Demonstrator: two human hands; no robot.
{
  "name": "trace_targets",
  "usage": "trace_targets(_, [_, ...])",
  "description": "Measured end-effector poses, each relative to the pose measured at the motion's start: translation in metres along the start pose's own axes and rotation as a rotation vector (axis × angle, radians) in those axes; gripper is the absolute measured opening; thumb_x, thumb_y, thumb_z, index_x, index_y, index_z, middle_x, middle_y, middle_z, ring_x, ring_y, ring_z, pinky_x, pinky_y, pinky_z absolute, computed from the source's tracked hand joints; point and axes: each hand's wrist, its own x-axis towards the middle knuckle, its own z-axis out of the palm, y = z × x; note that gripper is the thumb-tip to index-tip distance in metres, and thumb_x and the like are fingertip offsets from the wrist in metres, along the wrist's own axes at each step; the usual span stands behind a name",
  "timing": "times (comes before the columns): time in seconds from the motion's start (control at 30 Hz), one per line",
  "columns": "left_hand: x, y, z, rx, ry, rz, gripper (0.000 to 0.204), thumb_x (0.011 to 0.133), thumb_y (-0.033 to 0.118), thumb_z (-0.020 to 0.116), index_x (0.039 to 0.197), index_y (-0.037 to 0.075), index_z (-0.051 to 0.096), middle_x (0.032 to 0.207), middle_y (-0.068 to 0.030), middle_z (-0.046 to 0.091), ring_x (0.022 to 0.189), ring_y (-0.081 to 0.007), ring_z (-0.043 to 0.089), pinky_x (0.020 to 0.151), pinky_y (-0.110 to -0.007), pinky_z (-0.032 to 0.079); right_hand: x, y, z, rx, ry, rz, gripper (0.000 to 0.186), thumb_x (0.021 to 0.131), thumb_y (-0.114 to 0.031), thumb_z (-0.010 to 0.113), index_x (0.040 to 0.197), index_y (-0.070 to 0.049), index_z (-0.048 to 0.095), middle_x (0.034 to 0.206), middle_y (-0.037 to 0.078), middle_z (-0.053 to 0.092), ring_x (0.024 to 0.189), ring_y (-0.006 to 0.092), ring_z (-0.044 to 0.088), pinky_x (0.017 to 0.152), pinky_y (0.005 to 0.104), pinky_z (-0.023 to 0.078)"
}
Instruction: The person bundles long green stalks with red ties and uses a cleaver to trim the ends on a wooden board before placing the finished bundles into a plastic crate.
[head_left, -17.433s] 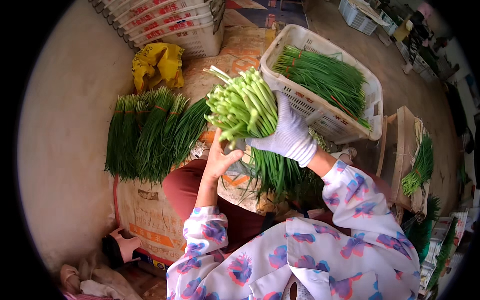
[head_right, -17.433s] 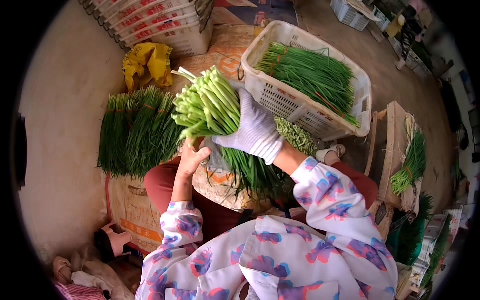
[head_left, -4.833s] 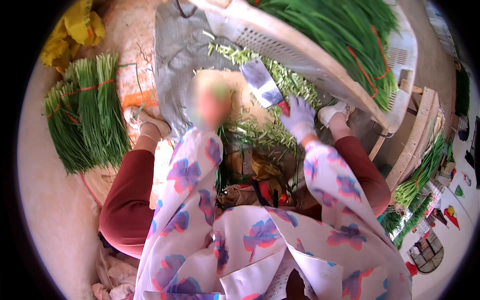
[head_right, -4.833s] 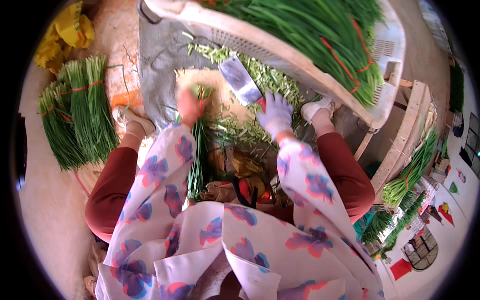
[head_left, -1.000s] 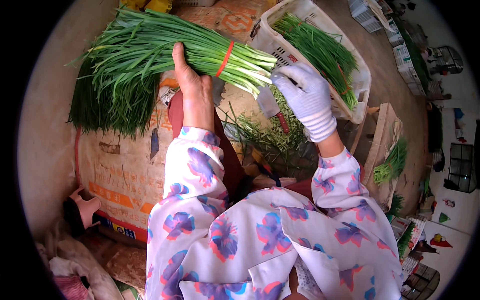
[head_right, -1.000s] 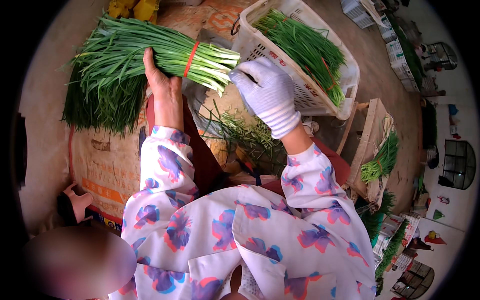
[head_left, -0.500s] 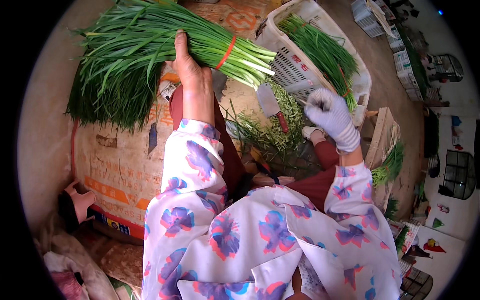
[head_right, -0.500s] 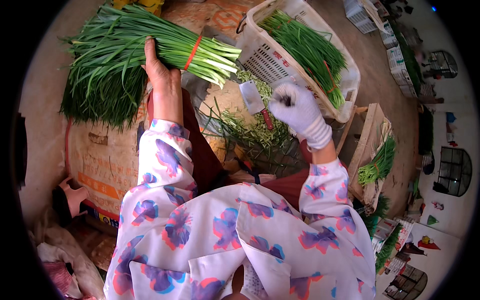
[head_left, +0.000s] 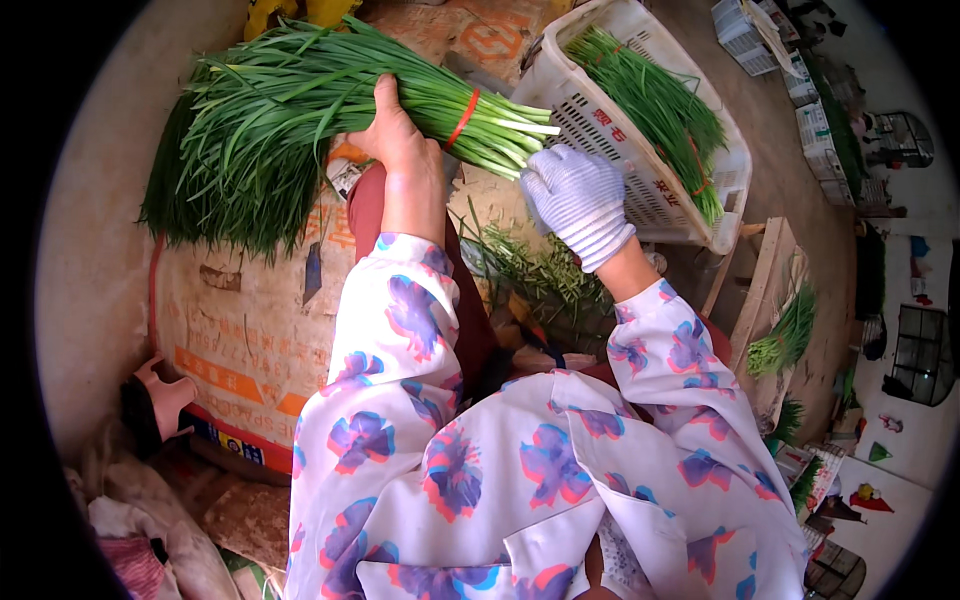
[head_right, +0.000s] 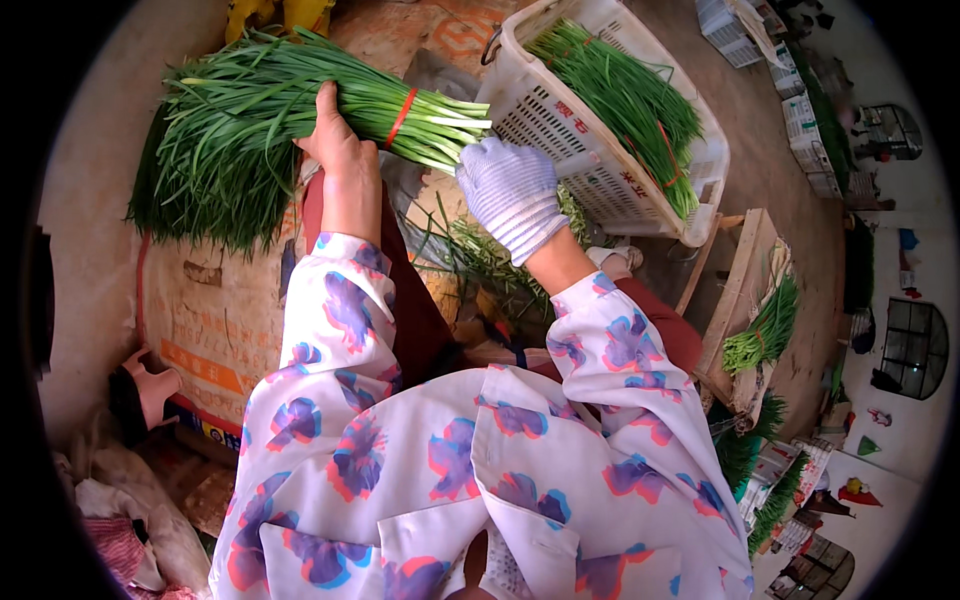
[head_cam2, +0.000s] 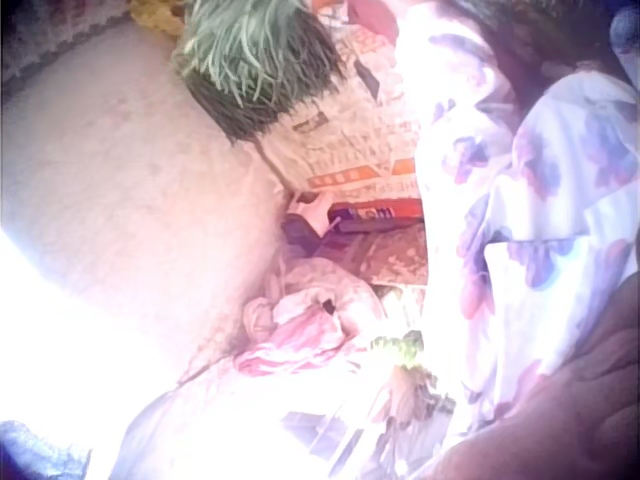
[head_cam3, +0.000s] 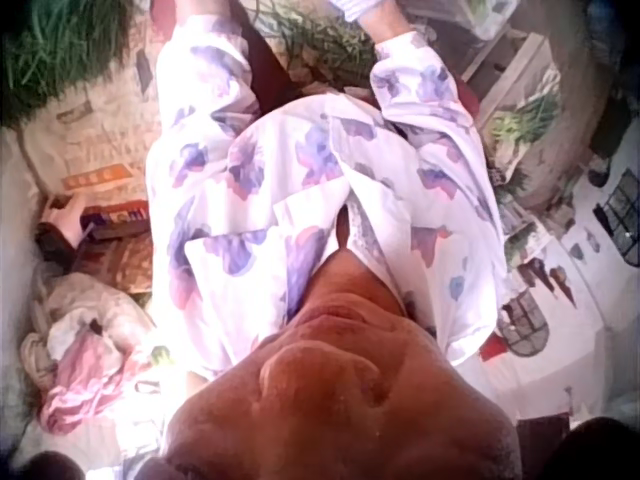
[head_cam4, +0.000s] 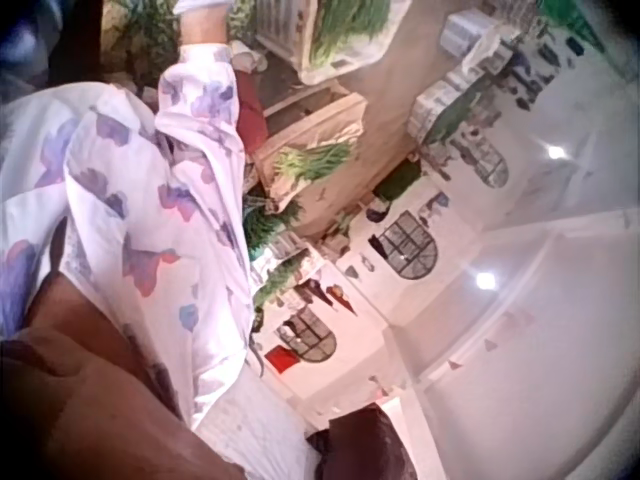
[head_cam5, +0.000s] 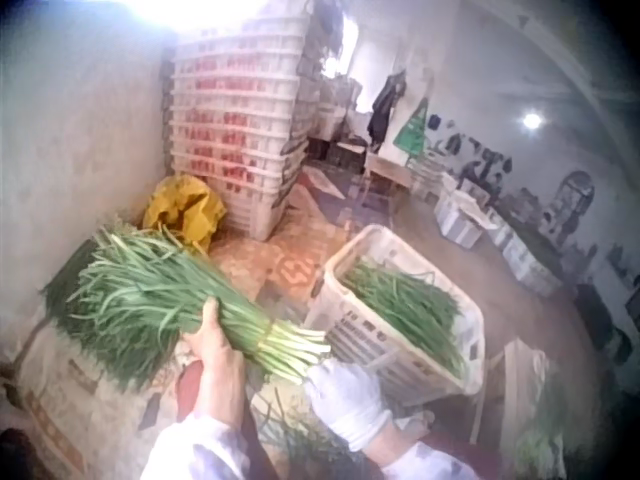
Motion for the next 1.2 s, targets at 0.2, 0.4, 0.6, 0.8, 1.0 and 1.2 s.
trace_targets(0.2, [-0.019, 0.002, 0.009, 0.008, -0.019, 0.057, 0.068, 0.078, -0.007, 0.067, 0.137, 0.004, 0.034, 0.132, -0.0101, 0.049, 0.114, -0.0231, 0.054, 0.1, -0.036, 0.047, 0.023, 0.0, 0.015, -0.07, -0.084, 0.154, 0.02, 0.082, -0.026, 0.056, 0.077, -0.009, 0.064, 0.074, 0.016, 0.066, 0.065, 0.0338, 0.065, 0.062, 0.0474, 0.053])
trace_targets(0.4, [-0.022, 0.0, 0.014, -0.013, 0.071, 0.022, 0.074, 0.078, -0.005, 0.068, 0.139, 0.006, 0.027, 0.134, -0.0106, 0.046, 0.116, -0.0241, 0.051, 0.102, -0.037, 0.045, 0.017, -0.012, -0.028, 1.254, -0.069, 0.226, 0.019, 0.071, 0.002, 0.065, 0.088, -0.005, 0.068, 0.075, 0.01, 0.066, 0.057, 0.0224, 0.061, 0.055, 0.0297, 0.051])
trace_targets(0.6, [-0.014, 0.001, 0.006, -0.048, 0.094, -0.064, 0.074, 0.078, -0.004, 0.069, 0.138, 0.006, 0.027, 0.134, -0.0114, 0.046, 0.115, -0.0255, 0.052, 0.1, -0.038, 0.046, 0.02, 0.003, 0.0, -0.068, 0.141, -0.379, 0.011, 0.073, -0.017, 0.068, 0.084, -0.014, 0.07, 0.085, 0.005, 0.061, 0.081, 0.0243, 0.061, 0.066, 0.0398, 0.05])
trace_targets(0.8, [-0.017, -0.009, 0.01, -0.038, 0.152, -0.092, 0.074, 0.077, -0.004, 0.069, 0.137, 0.006, 0.028, 0.133, -0.0117, 0.047, 0.114, -0.0251, 0.053, 0.099, -0.038, 0.047, 0.036, 0.001, 0.025, -0.359, 0.06, -0.399, 0.008, 0.079, -0.018, 0.057, 0.079, -0.012, 0.063, 0.081, 0.004, 0.059, 0.079, 0.0236, 0.06, 0.07, 0.0396, 0.047])
trace_targets(1.0, [-0.017, -0.012, 0.011, -0.023, 0.184, -0.071, 0.071, 0.078, -0.004, 0.068, 0.137, 0.004, 0.029, 0.131, -0.0124, 0.049, 0.112, -0.0252, 0.054, 0.097, -0.037, 0.049, 0.048, -0.005, 0.033, -0.395, -0.057, -0.173, 0.013, 0.078, -0.02, 0.059, 0.07, -0.011, 0.064, 0.076, 0.006, 0.062, 0.074, 0.0241, 0.064, 0.068, 0.0403, 0.049])
trace_targets(1.2, [-0.015, -0.004, 0.011, -0.046, 0.151, -0.073, 0.063, 0.08, -0.001, 0.067, 0.133, 0.002, 0.033, 0.128, -0.0129, 0.052, 0.106, -0.0254, 0.058, 0.093, -0.036, 0.052, -0.015, 0.02, -0.015, 0.269, -0.387, -0.374, 0.009, 0.071, -0.024, 0.066, 0.073, -0.015, 0.067, 0.073, 0.009, 0.061, 0.067, 0.0295, 0.062, 0.061, 0.0403, 0.05])
